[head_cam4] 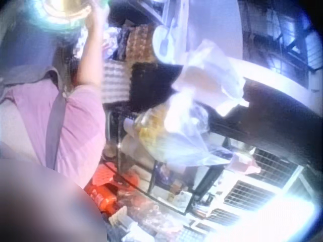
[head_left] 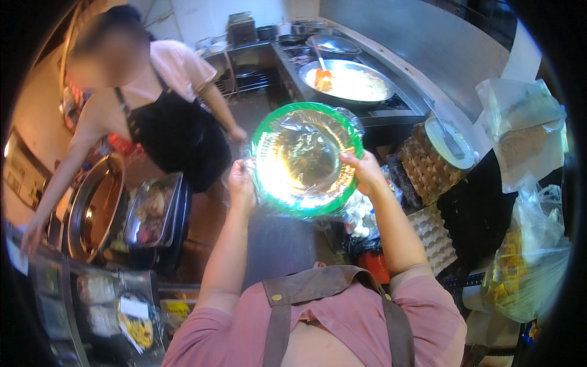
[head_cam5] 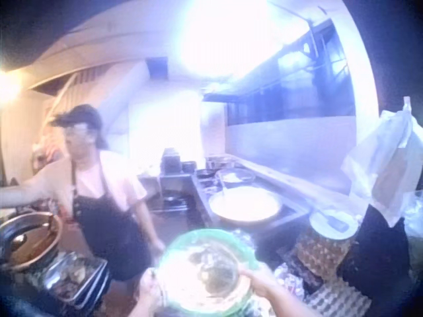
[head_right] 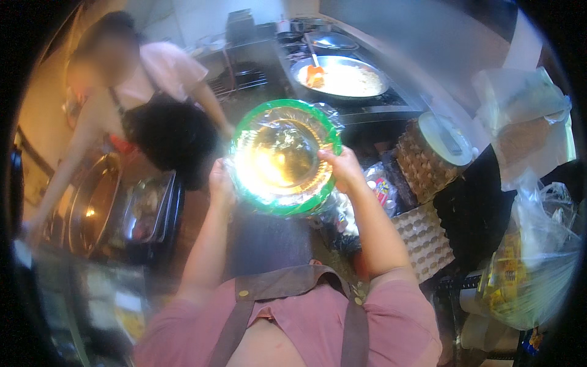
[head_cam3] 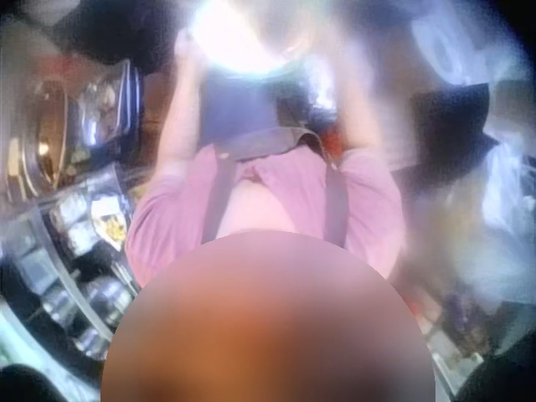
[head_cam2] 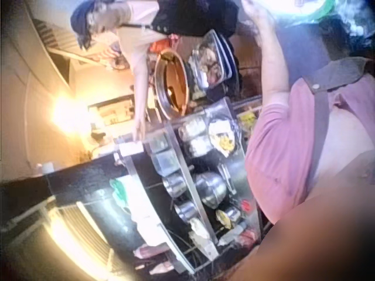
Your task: The person assembles a meal in a foil container by adding rice, cucumber slices, a dark condiment, and a fried egg. They then add a sauce, place a receipt inside, and wrap the container in plastic film. The person repeats this process for a second container.
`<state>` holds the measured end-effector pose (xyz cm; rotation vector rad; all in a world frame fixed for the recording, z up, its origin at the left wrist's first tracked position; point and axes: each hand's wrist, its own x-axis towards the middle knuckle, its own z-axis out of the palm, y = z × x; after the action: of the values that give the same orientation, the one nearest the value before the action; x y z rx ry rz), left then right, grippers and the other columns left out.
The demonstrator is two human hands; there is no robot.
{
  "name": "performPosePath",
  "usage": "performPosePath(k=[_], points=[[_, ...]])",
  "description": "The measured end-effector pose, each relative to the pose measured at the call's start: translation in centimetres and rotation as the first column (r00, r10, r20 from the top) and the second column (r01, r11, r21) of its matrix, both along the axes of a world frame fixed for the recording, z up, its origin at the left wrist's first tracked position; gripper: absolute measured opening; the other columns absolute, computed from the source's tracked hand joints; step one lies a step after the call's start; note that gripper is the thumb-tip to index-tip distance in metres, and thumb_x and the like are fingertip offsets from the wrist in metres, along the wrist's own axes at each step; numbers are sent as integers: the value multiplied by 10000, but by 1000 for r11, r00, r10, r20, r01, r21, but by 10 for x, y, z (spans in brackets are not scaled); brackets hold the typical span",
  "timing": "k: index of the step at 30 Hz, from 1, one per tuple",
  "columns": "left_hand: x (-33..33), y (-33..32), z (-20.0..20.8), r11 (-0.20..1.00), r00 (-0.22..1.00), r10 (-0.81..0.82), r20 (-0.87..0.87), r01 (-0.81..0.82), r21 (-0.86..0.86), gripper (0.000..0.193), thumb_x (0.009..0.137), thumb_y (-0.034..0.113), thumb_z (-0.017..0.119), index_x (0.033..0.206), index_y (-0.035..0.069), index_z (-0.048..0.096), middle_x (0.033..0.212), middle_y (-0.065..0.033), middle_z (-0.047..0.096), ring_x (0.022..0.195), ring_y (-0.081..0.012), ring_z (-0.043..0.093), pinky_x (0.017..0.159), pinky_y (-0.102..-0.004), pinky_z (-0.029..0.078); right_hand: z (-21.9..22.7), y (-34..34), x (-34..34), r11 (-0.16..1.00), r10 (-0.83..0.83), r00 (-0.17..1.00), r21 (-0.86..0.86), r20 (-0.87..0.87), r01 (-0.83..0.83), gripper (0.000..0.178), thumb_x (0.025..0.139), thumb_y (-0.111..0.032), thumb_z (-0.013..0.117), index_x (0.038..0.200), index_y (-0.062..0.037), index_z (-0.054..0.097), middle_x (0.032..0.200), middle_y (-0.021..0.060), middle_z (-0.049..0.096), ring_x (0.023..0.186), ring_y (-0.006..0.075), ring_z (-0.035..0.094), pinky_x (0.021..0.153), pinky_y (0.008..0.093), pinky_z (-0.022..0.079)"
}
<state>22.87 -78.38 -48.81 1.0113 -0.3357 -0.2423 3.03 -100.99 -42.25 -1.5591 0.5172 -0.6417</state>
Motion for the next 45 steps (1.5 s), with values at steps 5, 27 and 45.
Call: performPosePath(k=[5,27,45], points=[[86,-69,-16,550,839,276,468,-538,639,387,865,165,626,1188,29,462,1081,-159,554,1002,-248,581,808,-385,507,29,-98,-16,424,-696,715,-762,72,489,313,809,-25,481,1073,-93,634,890,274,609,875,424,585,727,476,467],[75,-405,143,867,485,-454,747,433,246,287,830,186,661,1022,-5,566,934,-159,539,858,-300,571,772,-371,485,-16,-191,31,821,-538,461,562,706,99,459,758,-299,553,1103,3,537,941,133,602,829,226,593,739,348,510],[280,-549,51,385,239,-815,527,-456,803,170,802,97,518,846,-18,635,720,-224,616,767,-378,629,697,-448,501,-23,-170,4,590,-791,398,751,464,298,554,679,-125,501,1210,32,484,1109,173,576,985,316,581,894,426,479]])
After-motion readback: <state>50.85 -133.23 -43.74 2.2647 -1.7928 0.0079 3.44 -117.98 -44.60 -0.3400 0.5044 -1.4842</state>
